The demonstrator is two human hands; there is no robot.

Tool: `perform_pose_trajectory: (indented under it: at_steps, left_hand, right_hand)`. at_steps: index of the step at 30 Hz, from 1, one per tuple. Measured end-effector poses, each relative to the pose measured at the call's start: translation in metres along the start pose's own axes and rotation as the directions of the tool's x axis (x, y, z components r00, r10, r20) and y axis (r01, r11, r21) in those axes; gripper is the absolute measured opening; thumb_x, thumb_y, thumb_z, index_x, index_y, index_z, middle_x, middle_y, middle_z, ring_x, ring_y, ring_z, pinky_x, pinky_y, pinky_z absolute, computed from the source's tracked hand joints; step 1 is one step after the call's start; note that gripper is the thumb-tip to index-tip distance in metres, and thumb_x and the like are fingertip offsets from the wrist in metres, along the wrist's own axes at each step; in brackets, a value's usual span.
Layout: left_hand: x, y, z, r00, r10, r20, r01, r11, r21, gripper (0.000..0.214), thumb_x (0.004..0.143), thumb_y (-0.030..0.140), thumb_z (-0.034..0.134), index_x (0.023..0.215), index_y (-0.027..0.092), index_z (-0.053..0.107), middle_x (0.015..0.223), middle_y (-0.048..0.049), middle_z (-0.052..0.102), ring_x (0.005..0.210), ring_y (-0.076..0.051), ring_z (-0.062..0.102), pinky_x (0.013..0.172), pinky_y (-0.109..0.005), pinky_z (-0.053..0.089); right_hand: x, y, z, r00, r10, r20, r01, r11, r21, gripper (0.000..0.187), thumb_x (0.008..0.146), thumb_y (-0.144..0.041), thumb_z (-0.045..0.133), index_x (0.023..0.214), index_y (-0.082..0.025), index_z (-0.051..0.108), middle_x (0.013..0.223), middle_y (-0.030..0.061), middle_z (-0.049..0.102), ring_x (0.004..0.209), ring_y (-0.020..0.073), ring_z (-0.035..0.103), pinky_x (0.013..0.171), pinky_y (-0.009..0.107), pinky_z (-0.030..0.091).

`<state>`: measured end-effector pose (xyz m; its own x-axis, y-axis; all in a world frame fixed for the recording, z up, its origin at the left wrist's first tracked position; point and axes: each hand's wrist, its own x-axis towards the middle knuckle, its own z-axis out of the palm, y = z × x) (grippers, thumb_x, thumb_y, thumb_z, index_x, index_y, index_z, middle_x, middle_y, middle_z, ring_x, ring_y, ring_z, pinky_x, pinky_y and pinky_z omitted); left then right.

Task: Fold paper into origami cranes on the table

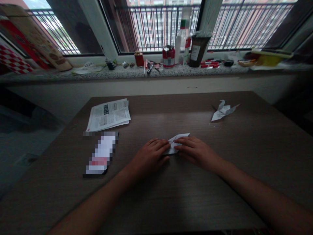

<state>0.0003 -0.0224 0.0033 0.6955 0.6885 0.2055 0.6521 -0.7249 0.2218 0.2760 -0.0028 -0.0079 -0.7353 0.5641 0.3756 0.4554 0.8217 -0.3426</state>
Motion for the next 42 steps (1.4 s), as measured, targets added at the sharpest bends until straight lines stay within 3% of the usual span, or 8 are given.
perform_pose_trajectory:
  at_steps: [3, 7, 11, 18, 32, 42]
  left_hand:
    - [0.001, -0.004, 0.004, 0.998, 0.062, 0.005, -0.062, 0.998, 0.006, 0.039, 0.106, 0.027, 0.057, 0.144, 0.02, 0.056, 0.146, -0.0091, 0.061, 0.133, -0.027, 0.057, 0.117, -0.049, 0.041]
    - [0.001, -0.004, 0.006, 0.996, 0.085, -0.023, -0.084, 0.996, 0.033, 0.034, 0.105, 0.02, 0.057, 0.139, 0.02, 0.06, 0.14, -0.0091, 0.064, 0.129, -0.028, 0.058, 0.11, -0.047, 0.047]
    - [0.002, 0.001, 0.004, 0.995, 0.083, -0.048, -0.083, 0.997, 0.007, 0.027, 0.104, 0.02, 0.059, 0.131, 0.021, 0.063, 0.132, -0.0084, 0.067, 0.121, -0.026, 0.062, 0.103, -0.045, 0.051]
    - [0.006, 0.004, 0.006, 0.997, 0.027, -0.066, -0.029, 0.999, -0.026, 0.016, 0.102, 0.022, 0.063, 0.117, 0.021, 0.067, 0.124, -0.0078, 0.069, 0.111, -0.026, 0.066, 0.094, -0.043, 0.053]
    - [0.012, 0.008, 0.016, 0.979, -0.137, -0.149, 0.113, 0.981, -0.161, 0.008, 0.1, 0.026, 0.066, 0.107, 0.021, 0.069, 0.115, -0.006, 0.071, 0.108, -0.026, 0.066, 0.094, -0.043, 0.052]
    - [0.01, 0.004, 0.014, 0.989, -0.077, -0.129, 0.054, 0.983, -0.178, 0.008, 0.096, 0.025, 0.073, 0.104, 0.025, 0.073, 0.121, -0.0044, 0.07, 0.113, -0.028, 0.064, 0.096, -0.047, 0.05]
  right_hand:
    - [-0.001, 0.007, 0.003, 1.0, 0.006, 0.024, -0.006, 1.0, 0.001, 0.031, 0.102, -0.023, 0.063, 0.133, -0.026, 0.067, 0.145, 0.0086, 0.064, 0.136, 0.0282, 0.058, 0.111, 0.053, 0.05]
    - [-0.001, 0.008, 0.003, 0.998, 0.026, 0.063, -0.028, 0.999, 0.022, 0.024, 0.1, -0.024, 0.065, 0.124, -0.025, 0.071, 0.132, 0.0091, 0.071, 0.119, 0.0263, 0.067, 0.101, 0.048, 0.056]
    - [0.0, 0.004, 0.0, 0.998, 0.036, 0.056, -0.035, 0.999, -0.021, 0.018, 0.101, -0.028, 0.065, 0.117, -0.022, 0.073, 0.124, 0.0095, 0.074, 0.111, 0.0273, 0.068, 0.094, 0.047, 0.057]
    - [0.002, 0.001, -0.002, 0.998, 0.037, 0.047, -0.036, 0.999, -0.016, 0.018, 0.1, -0.029, 0.067, 0.116, -0.023, 0.072, 0.123, 0.0086, 0.073, 0.112, 0.0264, 0.067, 0.094, 0.047, 0.055]
    - [0.004, 0.001, 0.004, 0.993, 0.117, -0.019, -0.114, 0.987, 0.11, 0.011, 0.102, -0.025, 0.063, 0.108, -0.022, 0.071, 0.117, 0.0098, 0.072, 0.111, 0.0259, 0.065, 0.094, 0.044, 0.053]
    - [0.001, 0.001, 0.005, 0.993, 0.121, 0.003, -0.12, 0.987, 0.111, 0.009, 0.1, -0.026, 0.066, 0.106, -0.024, 0.072, 0.122, 0.0088, 0.07, 0.114, 0.0264, 0.063, 0.095, 0.046, 0.052]
